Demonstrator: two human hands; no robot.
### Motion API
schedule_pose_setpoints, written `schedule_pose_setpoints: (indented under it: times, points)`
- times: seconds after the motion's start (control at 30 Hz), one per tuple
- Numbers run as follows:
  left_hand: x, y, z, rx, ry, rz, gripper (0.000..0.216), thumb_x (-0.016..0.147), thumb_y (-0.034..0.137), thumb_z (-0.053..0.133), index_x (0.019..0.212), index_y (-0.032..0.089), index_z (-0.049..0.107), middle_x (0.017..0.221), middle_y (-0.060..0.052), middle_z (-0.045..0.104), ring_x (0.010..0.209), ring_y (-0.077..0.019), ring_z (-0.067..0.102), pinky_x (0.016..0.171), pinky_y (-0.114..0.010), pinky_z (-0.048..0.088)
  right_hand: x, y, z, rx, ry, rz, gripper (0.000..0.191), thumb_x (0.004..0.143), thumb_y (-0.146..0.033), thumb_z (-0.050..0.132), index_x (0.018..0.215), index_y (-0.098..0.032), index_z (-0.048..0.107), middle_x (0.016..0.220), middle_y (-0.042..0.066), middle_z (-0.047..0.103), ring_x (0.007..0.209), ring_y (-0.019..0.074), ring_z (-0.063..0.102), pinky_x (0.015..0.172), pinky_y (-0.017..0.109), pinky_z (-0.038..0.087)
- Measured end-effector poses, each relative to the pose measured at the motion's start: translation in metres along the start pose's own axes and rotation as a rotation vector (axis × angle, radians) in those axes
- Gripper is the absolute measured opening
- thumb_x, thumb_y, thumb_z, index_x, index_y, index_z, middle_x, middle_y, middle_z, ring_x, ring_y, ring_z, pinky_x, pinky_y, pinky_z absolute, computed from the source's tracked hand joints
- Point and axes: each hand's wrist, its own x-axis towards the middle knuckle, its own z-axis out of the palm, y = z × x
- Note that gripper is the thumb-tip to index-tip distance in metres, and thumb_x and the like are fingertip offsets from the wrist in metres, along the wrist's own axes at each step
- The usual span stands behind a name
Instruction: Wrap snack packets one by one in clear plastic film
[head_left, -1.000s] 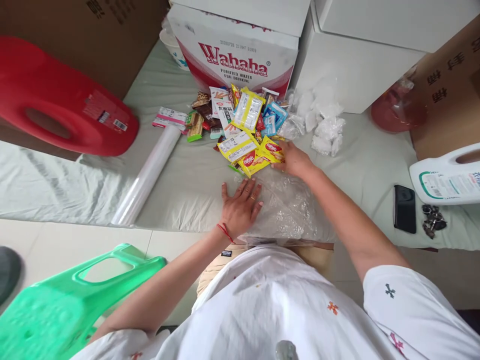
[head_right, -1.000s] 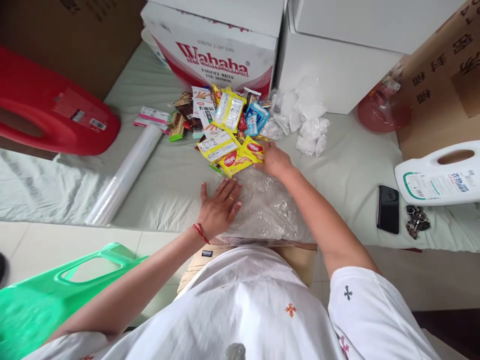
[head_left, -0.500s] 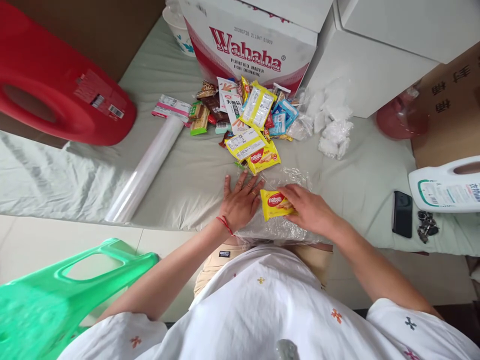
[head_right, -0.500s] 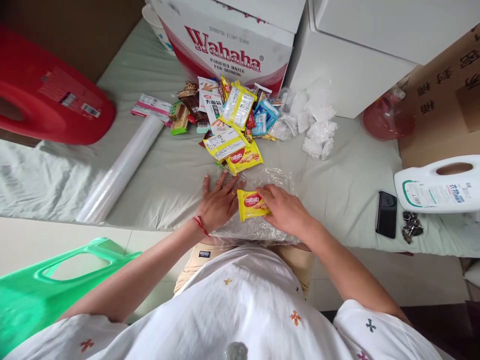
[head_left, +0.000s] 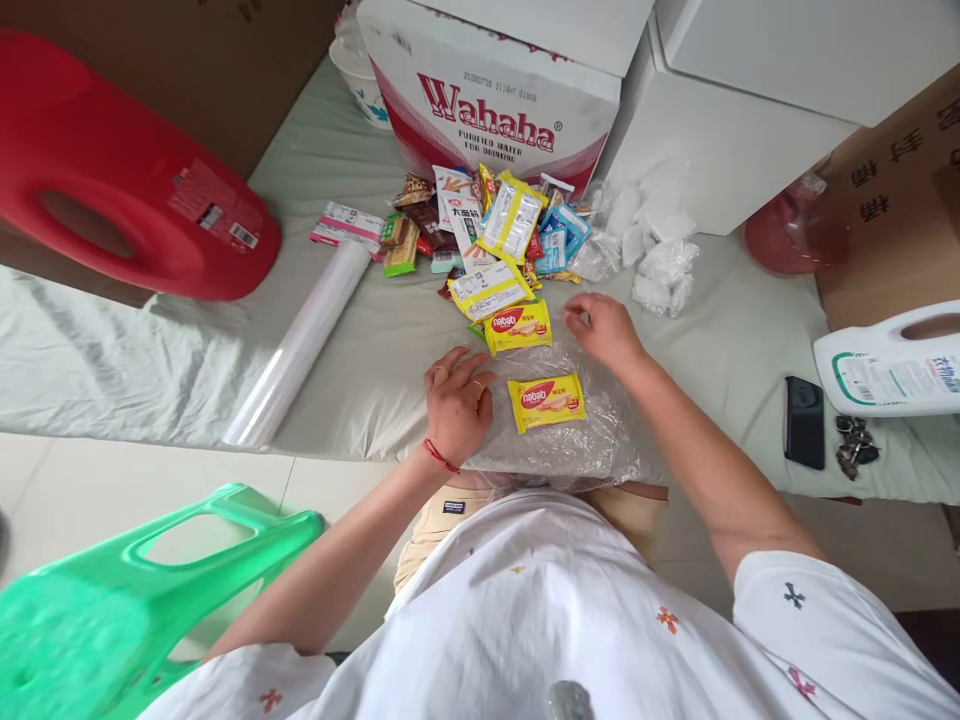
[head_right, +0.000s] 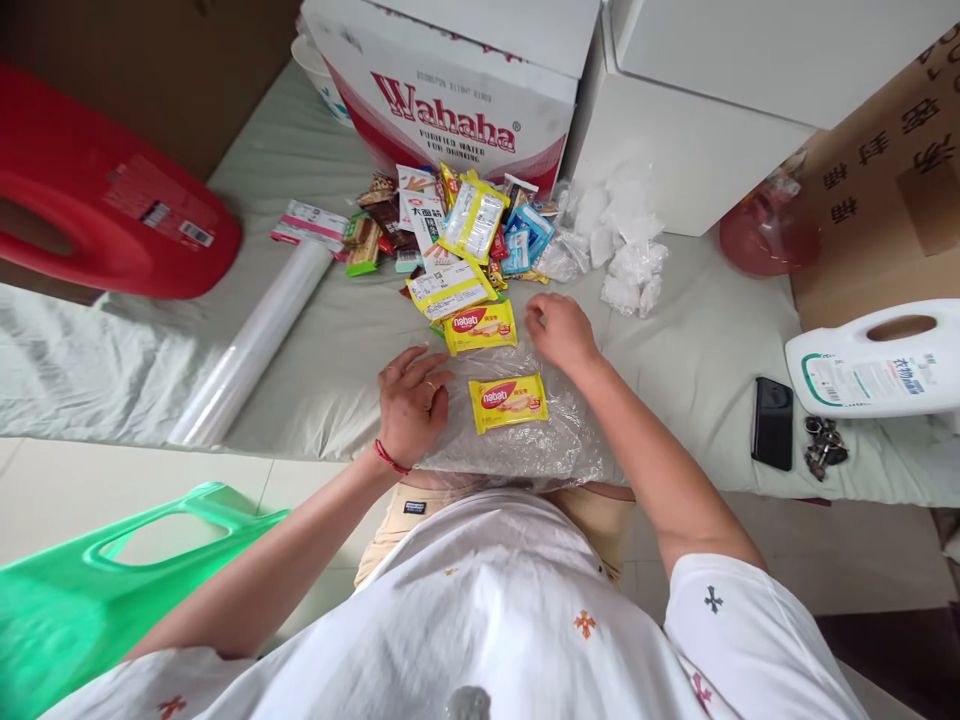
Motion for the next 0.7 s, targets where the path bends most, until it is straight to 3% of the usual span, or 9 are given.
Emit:
schedule_pose_setpoints:
  times: [0.1,0.17,0.27,0.37,0.53,0.7]
  points:
    - [0.002,0.003,-0.004,0.023,0.047,-0.015,0.027,0.09,0.019,0.053,0.1,0.021,0.078,0.126,-0.01,0.074,0.13,-0.032,0.057,0.107,-0.052,0.043,0.031,0.001,0.017,0.091,0.012,0.024,0.035,0.089,-0.031,0.061,0.118,-0.015,0.072,0.108,0.01,0.075,0.098,0.0273,0.066,0.094,0.04,0.049]
    - [0.002,0.005,-0.005,0.03,-0.037,0.018,0.03,0.093,0.021,0.051,0.106,0.022,0.078,0.124,-0.009,0.076,0.127,-0.031,0.06,0.107,-0.053,0.042,0.044,0.001,0.028,0.182,-0.057,0.025,0.046,0.081,-0.034,0.071,0.123,-0.015,0.07,0.111,0.01,0.073,0.097,0.027,0.065,0.091,0.039,0.049]
    - [0.0,0.008,-0.002,0.072,-0.202,0.021,0.036,0.098,0.025,0.046,0.121,0.025,0.074,0.132,-0.007,0.073,0.135,-0.033,0.056,0.117,-0.06,0.031,0.053,0.006,0.038,0.359,-0.218,0.105,0.053,0.067,-0.039,0.083,0.114,-0.017,0.072,0.091,0.004,0.071,0.08,0.0219,0.064,0.078,0.034,0.05]
    - [-0.002,0.009,0.002,0.124,-0.281,-0.026,0.044,0.101,0.031,0.042,0.138,0.027,0.065,0.148,-0.008,0.063,0.149,-0.0364,0.043,0.122,-0.071,0.014,0.056,0.017,0.037,0.558,-0.227,0.253,0.042,0.061,-0.04,0.086,0.094,-0.017,0.073,0.07,-0.002,0.062,0.067,0.0167,0.057,0.069,0.031,0.046]
    - [-0.001,0.01,0.002,0.118,-0.321,-0.041,0.047,0.103,0.033,0.039,0.144,0.029,0.06,0.154,-0.008,0.057,0.153,-0.0336,0.037,0.124,-0.071,0.01,0.05,0.05,-0.005,0.778,0.026,0.369,0.038,0.06,-0.041,0.087,0.085,-0.02,0.066,0.071,-0.003,0.057,0.064,0.0127,0.05,0.06,0.028,0.041]
    - [0.003,0.007,-0.002,0.065,-0.252,-0.09,0.041,0.102,0.034,0.042,0.131,0.026,0.069,0.153,-0.008,0.058,0.153,-0.0316,0.037,0.126,-0.062,0.018,0.007,0.059,-0.064,0.879,0.188,0.372,0.042,0.065,-0.05,0.088,0.084,-0.024,0.06,0.064,-0.006,0.045,0.05,0.0083,0.031,0.049,0.025,0.027]
